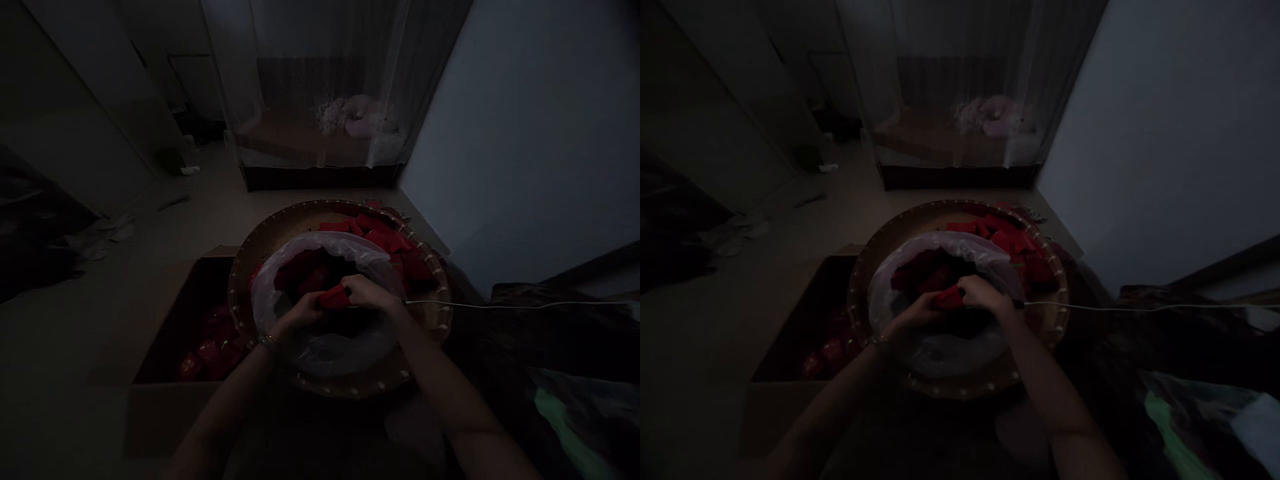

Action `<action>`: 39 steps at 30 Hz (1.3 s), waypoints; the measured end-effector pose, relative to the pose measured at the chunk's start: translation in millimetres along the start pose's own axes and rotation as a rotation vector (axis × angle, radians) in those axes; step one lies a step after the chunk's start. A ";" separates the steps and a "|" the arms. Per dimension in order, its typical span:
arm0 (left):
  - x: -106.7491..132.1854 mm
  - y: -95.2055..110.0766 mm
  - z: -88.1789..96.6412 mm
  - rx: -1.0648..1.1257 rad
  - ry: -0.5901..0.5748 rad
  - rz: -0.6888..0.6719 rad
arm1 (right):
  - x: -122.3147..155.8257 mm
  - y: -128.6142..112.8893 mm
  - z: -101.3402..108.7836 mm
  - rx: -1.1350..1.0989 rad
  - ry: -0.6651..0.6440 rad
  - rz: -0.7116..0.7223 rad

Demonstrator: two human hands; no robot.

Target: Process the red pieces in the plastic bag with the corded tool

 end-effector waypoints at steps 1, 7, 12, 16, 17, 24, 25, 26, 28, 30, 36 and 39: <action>0.0 1.5 0.1 0.014 0.006 -0.011 | -0.7 -1.5 1.7 -0.010 0.006 -0.013; 1.6 10.0 3.7 0.025 0.145 0.069 | -1.9 -7.2 18.3 -0.101 0.066 -0.026; 1.1 13.0 6.1 0.016 0.193 0.073 | -2.0 -5.0 22.9 -0.139 0.173 -0.083; 0.3 9.5 10.1 -0.019 0.244 0.077 | -3.1 -6.2 21.3 -0.154 0.231 -0.107; 0.1 8.2 11.0 -0.008 0.254 0.082 | -3.5 -5.9 20.0 -0.190 0.232 -0.121; -0.2 5.6 17.6 0.067 0.331 0.086 | -3.9 15.5 24.6 -0.508 0.456 -0.229; -0.1 6.7 18.1 0.061 0.336 0.083 | -4.5 19.3 24.3 -0.497 0.454 -0.232; 0.1 8.0 18.4 0.055 0.340 0.076 | -5.2 22.3 23.7 -0.462 0.446 -0.226; 0.6 10.6 18.8 0.033 0.349 0.064 | -5.7 24.6 23.2 -0.345 0.455 -0.182; 1.3 12.2 18.9 0.014 0.364 0.057 | -5.1 20.2 22.5 -0.235 0.485 -0.104; 1.6 15.8 12.2 -0.021 0.276 0.043 | -12.0 -7.6 3.3 -0.058 0.342 -0.008; 2.3 18.6 11.6 -0.044 0.253 0.035 | -18.3 -6.7 -2.1 -0.037 0.331 -0.071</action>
Point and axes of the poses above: each hand's wrist, its own x-axis away from the middle knuckle, its own z-axis out of the back of the hand, y = z × x, the point moved 5 cm from there along -x, towards the middle knuckle
